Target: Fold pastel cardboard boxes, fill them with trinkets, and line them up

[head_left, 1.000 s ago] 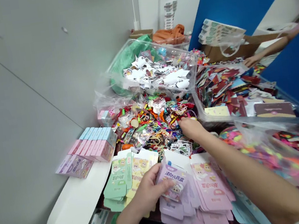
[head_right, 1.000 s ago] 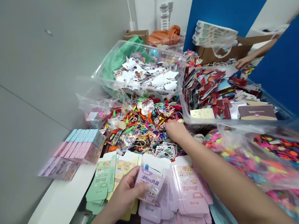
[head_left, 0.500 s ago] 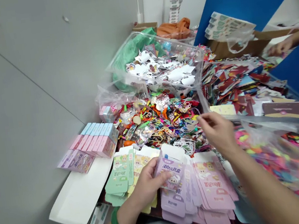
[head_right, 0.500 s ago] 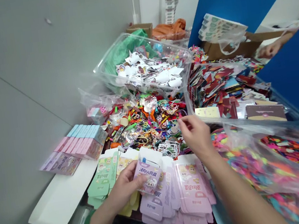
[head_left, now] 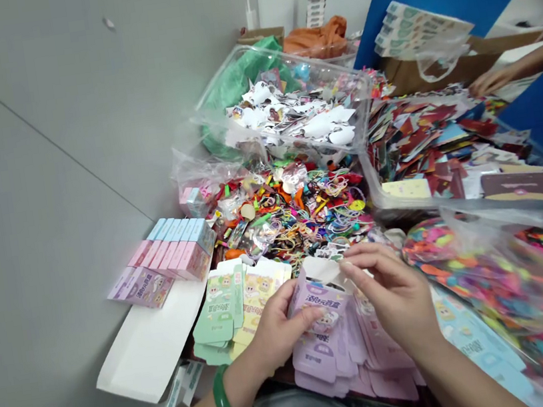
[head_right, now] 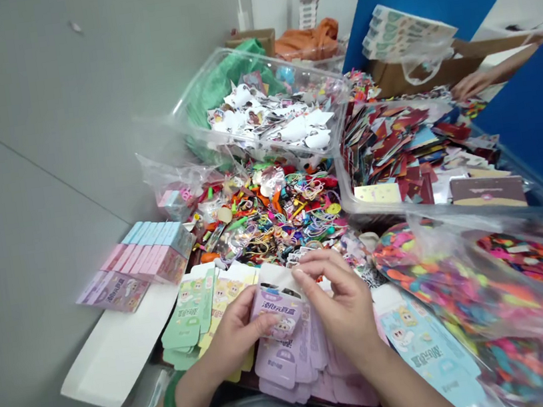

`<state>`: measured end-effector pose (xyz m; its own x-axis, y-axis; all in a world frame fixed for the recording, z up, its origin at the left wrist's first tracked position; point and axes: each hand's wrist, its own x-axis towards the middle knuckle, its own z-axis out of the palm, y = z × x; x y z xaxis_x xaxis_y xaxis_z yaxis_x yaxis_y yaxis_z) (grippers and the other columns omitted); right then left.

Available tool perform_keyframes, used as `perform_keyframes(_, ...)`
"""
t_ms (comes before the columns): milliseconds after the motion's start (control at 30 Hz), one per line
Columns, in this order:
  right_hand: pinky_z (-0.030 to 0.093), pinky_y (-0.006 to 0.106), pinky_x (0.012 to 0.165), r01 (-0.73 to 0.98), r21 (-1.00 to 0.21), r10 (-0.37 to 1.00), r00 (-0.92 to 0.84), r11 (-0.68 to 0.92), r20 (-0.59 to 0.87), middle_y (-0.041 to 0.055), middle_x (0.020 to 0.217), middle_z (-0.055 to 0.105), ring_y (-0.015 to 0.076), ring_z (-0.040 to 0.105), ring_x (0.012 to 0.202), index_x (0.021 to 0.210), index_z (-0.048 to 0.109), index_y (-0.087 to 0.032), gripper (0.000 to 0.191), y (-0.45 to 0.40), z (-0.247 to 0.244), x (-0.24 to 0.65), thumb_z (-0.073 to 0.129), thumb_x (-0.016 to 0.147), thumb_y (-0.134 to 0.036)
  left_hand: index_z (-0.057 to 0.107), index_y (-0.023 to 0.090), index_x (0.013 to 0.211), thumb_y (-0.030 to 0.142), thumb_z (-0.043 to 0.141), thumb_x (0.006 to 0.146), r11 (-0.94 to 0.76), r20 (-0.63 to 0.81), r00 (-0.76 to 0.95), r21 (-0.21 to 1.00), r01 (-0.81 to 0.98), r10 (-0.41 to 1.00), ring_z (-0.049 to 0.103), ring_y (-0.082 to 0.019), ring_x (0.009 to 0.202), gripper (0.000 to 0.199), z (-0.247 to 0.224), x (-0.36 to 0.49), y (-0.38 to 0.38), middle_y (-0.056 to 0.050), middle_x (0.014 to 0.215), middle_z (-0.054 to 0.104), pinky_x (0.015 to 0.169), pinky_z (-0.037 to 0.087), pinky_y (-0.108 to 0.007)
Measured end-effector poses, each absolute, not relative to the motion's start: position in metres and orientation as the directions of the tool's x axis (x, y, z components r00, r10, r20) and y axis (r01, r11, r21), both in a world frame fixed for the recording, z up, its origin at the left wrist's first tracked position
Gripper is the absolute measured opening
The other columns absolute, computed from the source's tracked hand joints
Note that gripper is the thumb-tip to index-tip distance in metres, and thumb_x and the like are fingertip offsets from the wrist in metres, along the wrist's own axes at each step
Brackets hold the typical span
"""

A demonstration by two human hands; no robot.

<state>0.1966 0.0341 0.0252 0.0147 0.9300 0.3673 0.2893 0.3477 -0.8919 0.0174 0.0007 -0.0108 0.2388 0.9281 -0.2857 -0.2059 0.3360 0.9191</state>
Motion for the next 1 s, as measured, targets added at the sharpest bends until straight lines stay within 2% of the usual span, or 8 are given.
perform_keyframes(267, 0.045, 0.038, 0.088, 0.256, -0.861, 0.831, 0.249, 0.438, 0.497, 0.0032, 0.093, 0.062, 0.0202, 0.058, 0.094, 0.081, 0.068, -0.026, 0.01, 0.035, 0.044, 0.202, 0.065, 0.084, -0.016, 0.063, 0.02, 0.111, 0.031, 0.077, 0.073, 0.353, -0.304, 0.232, 0.911, -0.212, 0.924, 0.062, -0.018, 0.09, 0.042, -0.013, 0.018, 0.001, -0.003, 0.098, 0.069, 0.081, 0.049, -0.029)
perform_keyframes(400, 0.046, 0.039, 0.088, 0.335, -0.864, 0.911, 0.034, 0.376, 0.41, 0.0051, 0.1, 0.063, 0.0219, 0.06, 0.098, 0.08, 0.071, -0.026, 0.008, 0.03, 0.035, 0.197, 0.065, 0.084, -0.021, 0.063, 0.021, 0.113, 0.029, 0.077, 0.074, 0.35, -0.29, 0.254, 0.907, -0.233, 0.922, 0.062, -0.018, 0.089, 0.042, -0.011, 0.019, 0.002, -0.002, 0.099, 0.069, 0.081, 0.049, -0.029)
perform_keyframes(533, 0.048, 0.038, 0.086, 0.382, -0.84, 0.923, -0.157, 0.386, 0.353, 0.0061, 0.103, 0.067, 0.0229, 0.061, 0.102, 0.086, 0.074, -0.026, 0.013, 0.028, 0.021, 0.192, 0.061, 0.087, -0.023, 0.064, 0.021, 0.112, 0.026, 0.076, 0.074, 0.303, -0.255, 0.223, 0.928, -0.217, 0.941, 0.06, -0.02, 0.095, 0.04, -0.008, 0.018, 0.004, -0.003, 0.105, 0.068, 0.084, 0.048, -0.03)
perform_keyframes(667, 0.049, 0.036, 0.086, 0.406, -0.824, 0.918, -0.146, 0.395, 0.368, 0.006, 0.105, 0.066, 0.0214, 0.062, 0.1, 0.086, 0.073, -0.026, 0.011, 0.027, 0.018, 0.193, 0.062, 0.086, -0.022, 0.066, 0.021, 0.109, 0.027, 0.075, 0.076, 0.244, -0.212, 0.211, 0.96, -0.137, 0.954, 0.06, -0.021, 0.096, 0.035, -0.008, 0.015, 0.002, -0.003, 0.103, 0.068, 0.086, 0.047, -0.03)
perform_keyframes(800, 0.049, 0.035, 0.088, 0.441, -0.77, 0.886, -0.279, 0.462, 0.372, 0.0051, 0.109, 0.065, 0.0205, 0.06, 0.106, 0.089, 0.072, -0.027, 0.013, 0.028, 0.022, 0.201, 0.06, 0.088, -0.02, 0.066, 0.021, 0.11, 0.029, 0.074, 0.077, 0.229, -0.203, 0.209, 0.967, -0.113, 0.957, 0.06, -0.021, 0.098, 0.035, -0.009, 0.012, 0.001, -0.003, 0.104, 0.069, 0.087, 0.047, -0.031)
perform_keyframes(900, 0.049, 0.034, 0.087, 0.525, -0.679, 0.857, -0.261, 0.512, 0.445, 0.0053, 0.107, 0.066, 0.0196, 0.062, 0.101, 0.09, 0.071, -0.024, 0.013, 0.042, 0.021, 0.217, 0.058, 0.089, -0.02, 0.064, 0.02, 0.112, 0.029, 0.074, 0.077, 0.242, -0.212, 0.199, 0.96, -0.138, 0.957, 0.061, -0.022, 0.101, 0.037, -0.011, 0.009, 0.001, -0.004, 0.108, 0.069, 0.089, 0.047, -0.032)
perform_keyframes(1000, 0.05, 0.034, 0.081, 0.727, -0.517, 0.845, -0.165, 0.453, 0.509, 0.0068, 0.095, 0.067, 0.0213, 0.063, 0.091, 0.089, 0.069, -0.02, 0.014, 0.076, 0.007, 0.238, 0.056, 0.087, -0.019, 0.064, 0.02, 0.111, 0.031, 0.075, 0.077, 0.273, -0.232, 0.213, 0.943, -0.191, 0.949, 0.062, -0.022, 0.1, 0.037, -0.014, 0.007, 0.001, -0.005, 0.107, 0.07, 0.088, 0.048, -0.032)
